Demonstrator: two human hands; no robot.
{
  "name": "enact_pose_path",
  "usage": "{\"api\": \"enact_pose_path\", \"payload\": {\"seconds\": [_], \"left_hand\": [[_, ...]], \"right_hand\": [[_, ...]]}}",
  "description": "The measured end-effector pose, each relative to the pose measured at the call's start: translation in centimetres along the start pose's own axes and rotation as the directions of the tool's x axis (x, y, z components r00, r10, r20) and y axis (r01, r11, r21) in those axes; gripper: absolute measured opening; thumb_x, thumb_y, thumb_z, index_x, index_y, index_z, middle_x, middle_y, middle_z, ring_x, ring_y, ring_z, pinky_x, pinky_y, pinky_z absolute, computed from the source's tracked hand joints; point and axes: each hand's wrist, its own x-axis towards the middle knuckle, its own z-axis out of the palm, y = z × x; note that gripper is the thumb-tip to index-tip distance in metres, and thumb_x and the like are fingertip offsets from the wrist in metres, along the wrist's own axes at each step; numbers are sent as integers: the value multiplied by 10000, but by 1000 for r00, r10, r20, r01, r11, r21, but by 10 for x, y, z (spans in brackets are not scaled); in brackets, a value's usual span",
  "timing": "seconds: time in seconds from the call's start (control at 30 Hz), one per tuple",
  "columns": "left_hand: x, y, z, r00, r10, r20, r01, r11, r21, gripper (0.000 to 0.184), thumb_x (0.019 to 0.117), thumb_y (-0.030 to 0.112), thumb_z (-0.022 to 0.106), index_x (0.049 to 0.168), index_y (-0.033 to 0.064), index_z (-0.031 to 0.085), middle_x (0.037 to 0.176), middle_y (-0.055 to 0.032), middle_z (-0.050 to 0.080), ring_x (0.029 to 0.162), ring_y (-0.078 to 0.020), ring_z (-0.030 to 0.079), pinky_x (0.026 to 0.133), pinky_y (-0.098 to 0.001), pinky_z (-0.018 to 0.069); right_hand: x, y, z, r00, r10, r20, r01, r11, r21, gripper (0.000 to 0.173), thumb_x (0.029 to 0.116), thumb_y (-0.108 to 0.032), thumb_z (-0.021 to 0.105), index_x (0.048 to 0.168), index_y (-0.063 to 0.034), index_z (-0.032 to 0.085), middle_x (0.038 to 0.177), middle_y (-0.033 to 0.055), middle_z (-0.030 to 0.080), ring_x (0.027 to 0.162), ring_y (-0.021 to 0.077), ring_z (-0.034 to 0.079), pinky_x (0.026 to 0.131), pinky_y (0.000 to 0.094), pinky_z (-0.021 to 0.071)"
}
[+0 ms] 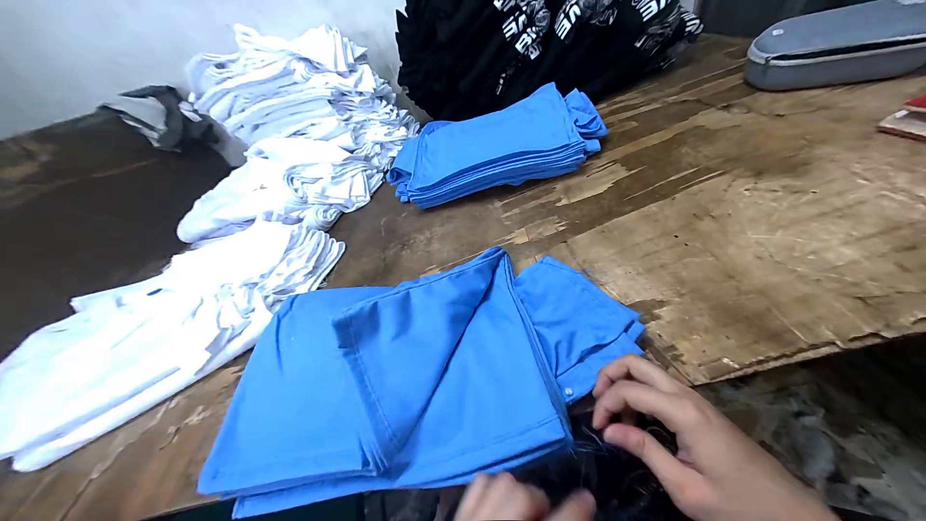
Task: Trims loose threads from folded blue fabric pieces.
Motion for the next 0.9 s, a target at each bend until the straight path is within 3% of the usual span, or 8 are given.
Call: {"api": "enact_pose_path", "payload": {"seconds": [0.07,0.17,0.33,0.63,0.73,0.8,0.83,0.9], "left_hand": [[9,-4,-18,986,-117,-118,123,991,48,406,975,380,693,1316,159,682,1042,-92,664,935,-216,620,828,-401,506],[20,-19,-28,958,-104,-267,164,963,214,245,1001,283,663,1212,180,733,1037,-46,687,902,-174,610,786,-358,475],[32,-19,-26,966,-43,-255,128,937,326,195,1009,252,638,1150,189,756,1003,-30,698,860,-176,601,754,-369,435],[45,-9,-6,970,40,-242,91,858,506,179,977,162,629,1069,168,783,972,-20,727,817,-191,595,741,-377,412],[44,-8,-7,966,49,-254,87,863,498,185,963,134,629,1048,179,787,978,-9,740,809,-184,589,738,-372,405],[42,-7,-9,959,15,-284,119,885,451,157,972,175,650,1064,189,776,978,-15,731,826,-184,603,747,-376,418],[41,-8,-11,956,-5,-295,136,894,428,157,982,210,654,1090,191,766,986,-22,719,843,-188,606,760,-383,425],[37,-12,-15,955,-29,-294,155,897,413,194,985,247,653,1139,195,759,1011,-41,709,874,-207,614,774,-403,440]], "right_hand": [[3,-11,19,989,41,-139,-41,999,7,289,1032,-416,593,1042,-168,741,1143,33,649,906,52,639,728,226,567],[3,-17,43,966,55,-251,-61,998,-14,214,944,-375,731,946,-163,758,1128,33,666,1005,79,644,823,252,575],[3,-13,54,931,113,-348,-56,984,167,191,993,-267,657,921,-98,707,1107,40,646,903,23,632,709,146,548],[4,-19,50,950,7,-311,52,982,181,286,1072,-330,533,939,-90,613,1079,33,605,1027,40,598,856,171,529],[-2,-16,43,928,35,-370,16,991,133,136,1035,-201,568,1017,-74,616,1109,54,639,1031,87,633,847,237,562],[-6,-16,39,900,70,-431,-69,997,17,286,864,-67,577,1149,-65,602,1185,75,632,1072,133,627,865,292,560],[-6,-19,37,900,89,-427,-117,992,-39,363,819,-88,604,1180,-81,638,1214,86,629,1112,167,616,897,341,551],[-4,-24,42,932,103,-348,-150,983,-110,300,906,-305,680,1155,-149,739,1242,88,656,1201,239,602,991,485,507]]}}
